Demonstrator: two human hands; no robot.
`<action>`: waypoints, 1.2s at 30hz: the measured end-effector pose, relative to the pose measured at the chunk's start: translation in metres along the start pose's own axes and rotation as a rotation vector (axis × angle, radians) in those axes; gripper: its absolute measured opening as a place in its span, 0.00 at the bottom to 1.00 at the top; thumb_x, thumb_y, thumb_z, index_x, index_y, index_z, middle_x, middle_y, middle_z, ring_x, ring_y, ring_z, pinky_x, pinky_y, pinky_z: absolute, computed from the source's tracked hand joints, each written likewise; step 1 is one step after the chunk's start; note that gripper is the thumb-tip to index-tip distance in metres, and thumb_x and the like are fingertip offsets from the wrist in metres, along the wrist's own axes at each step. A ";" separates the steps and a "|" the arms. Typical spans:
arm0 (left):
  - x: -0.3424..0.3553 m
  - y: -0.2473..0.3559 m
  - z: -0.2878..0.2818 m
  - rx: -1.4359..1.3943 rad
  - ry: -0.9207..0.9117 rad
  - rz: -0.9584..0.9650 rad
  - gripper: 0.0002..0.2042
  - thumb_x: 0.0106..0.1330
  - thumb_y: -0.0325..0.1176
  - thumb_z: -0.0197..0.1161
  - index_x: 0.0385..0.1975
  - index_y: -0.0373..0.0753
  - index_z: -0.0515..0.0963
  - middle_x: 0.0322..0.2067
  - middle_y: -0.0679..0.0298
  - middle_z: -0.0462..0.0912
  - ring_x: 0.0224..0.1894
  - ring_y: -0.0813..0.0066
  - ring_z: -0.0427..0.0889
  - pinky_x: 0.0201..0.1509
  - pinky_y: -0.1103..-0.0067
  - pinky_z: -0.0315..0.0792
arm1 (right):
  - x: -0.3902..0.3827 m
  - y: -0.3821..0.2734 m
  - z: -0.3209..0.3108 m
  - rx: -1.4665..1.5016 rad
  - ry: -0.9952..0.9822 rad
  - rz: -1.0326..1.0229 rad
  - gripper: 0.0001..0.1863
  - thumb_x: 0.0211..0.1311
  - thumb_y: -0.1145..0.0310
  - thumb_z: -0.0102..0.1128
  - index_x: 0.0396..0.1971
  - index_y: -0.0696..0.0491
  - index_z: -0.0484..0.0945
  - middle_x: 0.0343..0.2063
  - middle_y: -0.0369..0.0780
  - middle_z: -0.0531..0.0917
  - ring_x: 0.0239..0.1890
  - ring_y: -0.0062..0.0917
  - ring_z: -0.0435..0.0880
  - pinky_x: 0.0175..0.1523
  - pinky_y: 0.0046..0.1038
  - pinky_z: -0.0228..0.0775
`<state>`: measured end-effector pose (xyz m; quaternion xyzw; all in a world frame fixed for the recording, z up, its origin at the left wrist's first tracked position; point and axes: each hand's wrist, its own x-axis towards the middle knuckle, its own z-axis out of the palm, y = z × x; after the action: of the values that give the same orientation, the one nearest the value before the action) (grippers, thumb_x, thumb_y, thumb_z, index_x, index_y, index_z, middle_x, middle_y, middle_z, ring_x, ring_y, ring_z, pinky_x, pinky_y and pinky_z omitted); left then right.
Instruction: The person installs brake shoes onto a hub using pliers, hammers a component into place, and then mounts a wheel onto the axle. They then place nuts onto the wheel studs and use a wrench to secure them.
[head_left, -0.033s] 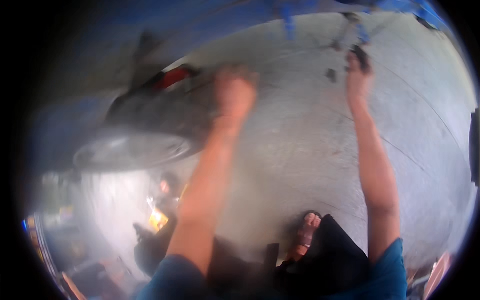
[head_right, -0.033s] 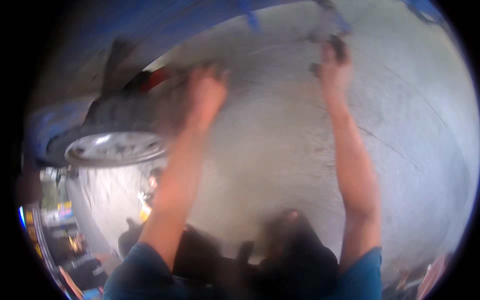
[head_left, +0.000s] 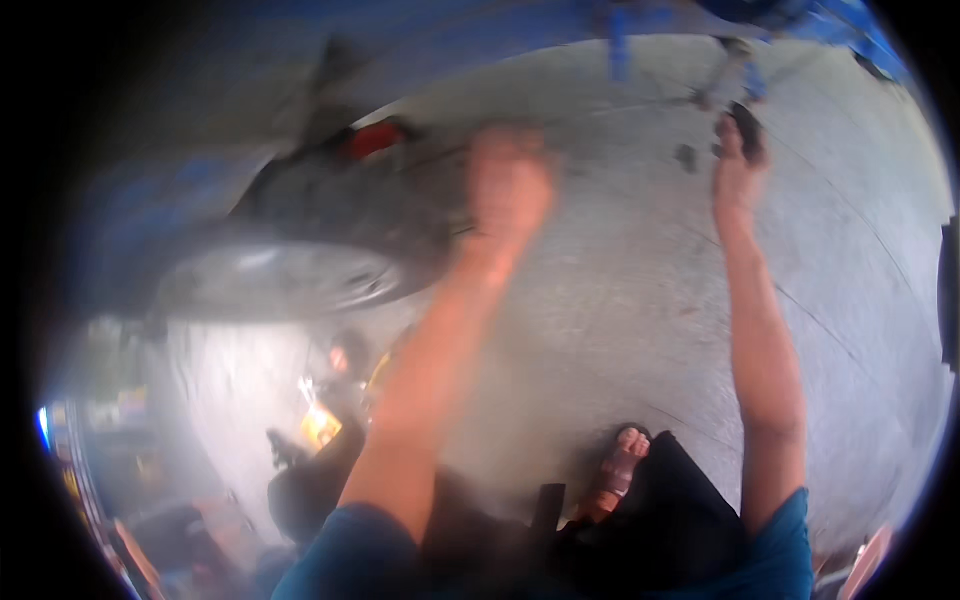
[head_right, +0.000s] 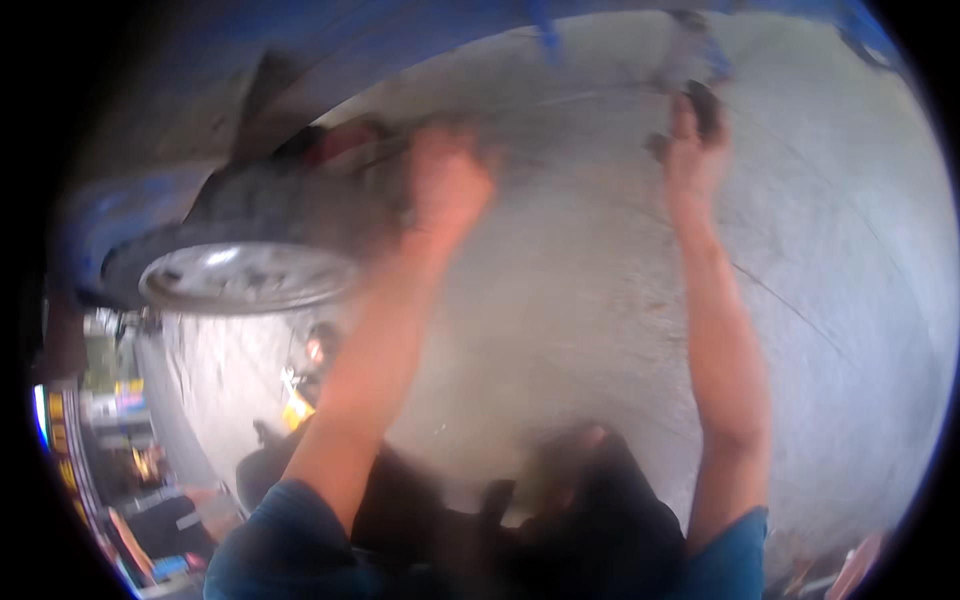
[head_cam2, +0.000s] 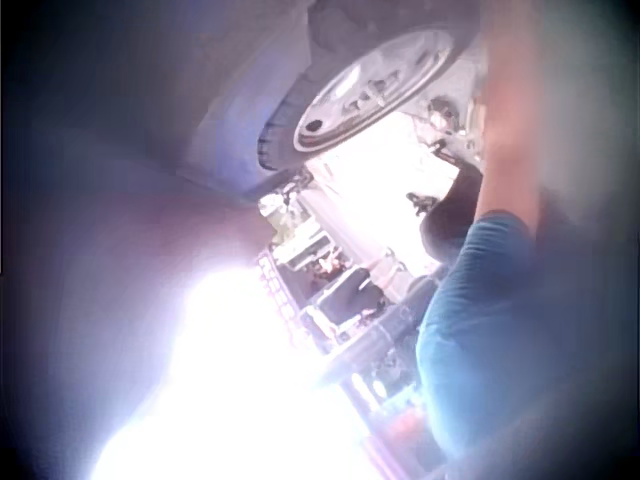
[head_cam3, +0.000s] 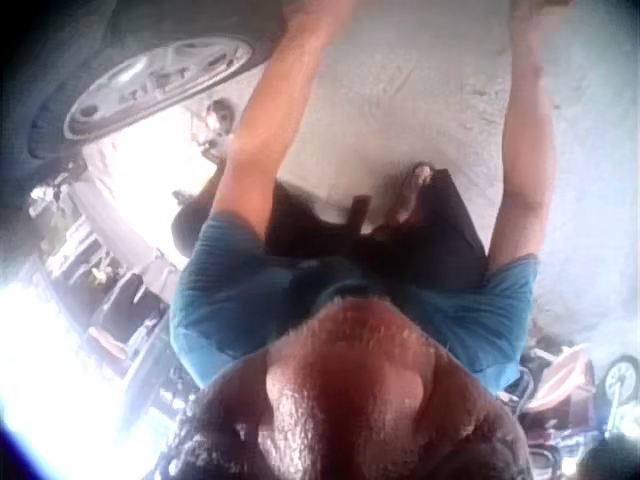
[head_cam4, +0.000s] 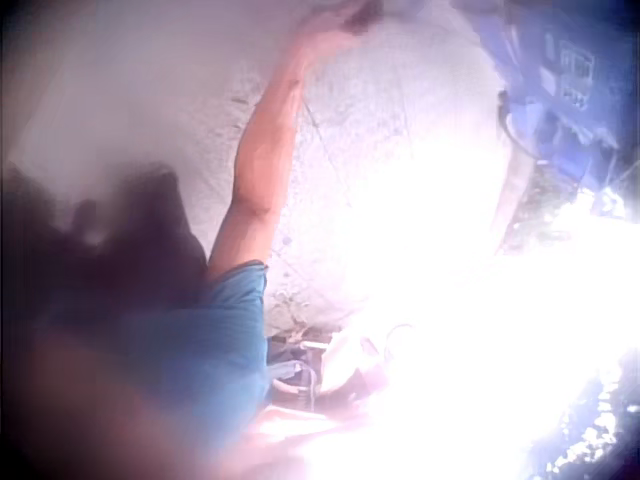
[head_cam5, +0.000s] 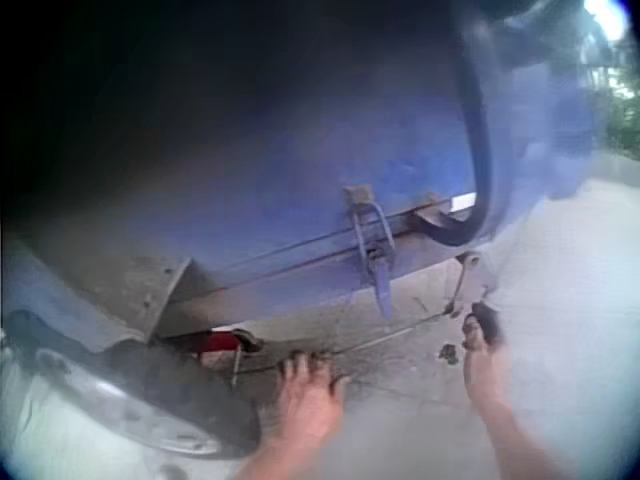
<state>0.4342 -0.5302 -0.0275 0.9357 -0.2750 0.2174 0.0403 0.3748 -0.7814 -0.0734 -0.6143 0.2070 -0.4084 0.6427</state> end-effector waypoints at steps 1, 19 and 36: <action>-0.010 0.010 -0.009 -0.121 -0.008 0.106 0.10 0.54 0.35 0.57 0.32 0.37 0.77 0.31 0.52 0.77 0.38 0.57 0.75 0.45 0.64 0.68 | -0.011 -0.004 0.006 -0.035 -0.056 -0.088 0.17 0.64 0.64 0.56 0.49 0.56 0.74 0.38 0.35 0.80 0.35 0.18 0.76 0.36 0.22 0.71; -0.239 -0.141 -0.190 -0.617 -0.173 0.643 0.08 0.55 0.29 0.54 0.32 0.39 0.77 0.27 0.56 0.77 0.29 0.61 0.78 0.34 0.71 0.72 | -0.177 -0.109 0.155 -0.306 -0.780 -0.013 0.30 0.67 0.47 0.45 0.54 0.59 0.69 0.39 0.41 0.79 0.37 0.25 0.79 0.37 0.26 0.73; -0.237 -0.454 -0.083 -1.164 1.342 -1.620 0.23 0.67 0.46 0.50 0.41 0.25 0.72 0.36 0.56 0.78 0.36 0.68 0.75 0.42 0.73 0.69 | -0.253 -0.159 0.265 -0.580 0.155 -0.578 0.39 0.70 0.44 0.21 0.59 0.68 0.55 0.57 0.57 0.64 0.56 0.44 0.67 0.60 0.38 0.63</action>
<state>0.4655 -0.0126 -0.0342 0.3786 0.4119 0.4161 0.7168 0.3881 -0.4057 0.0613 -0.7701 0.1803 -0.5419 0.2841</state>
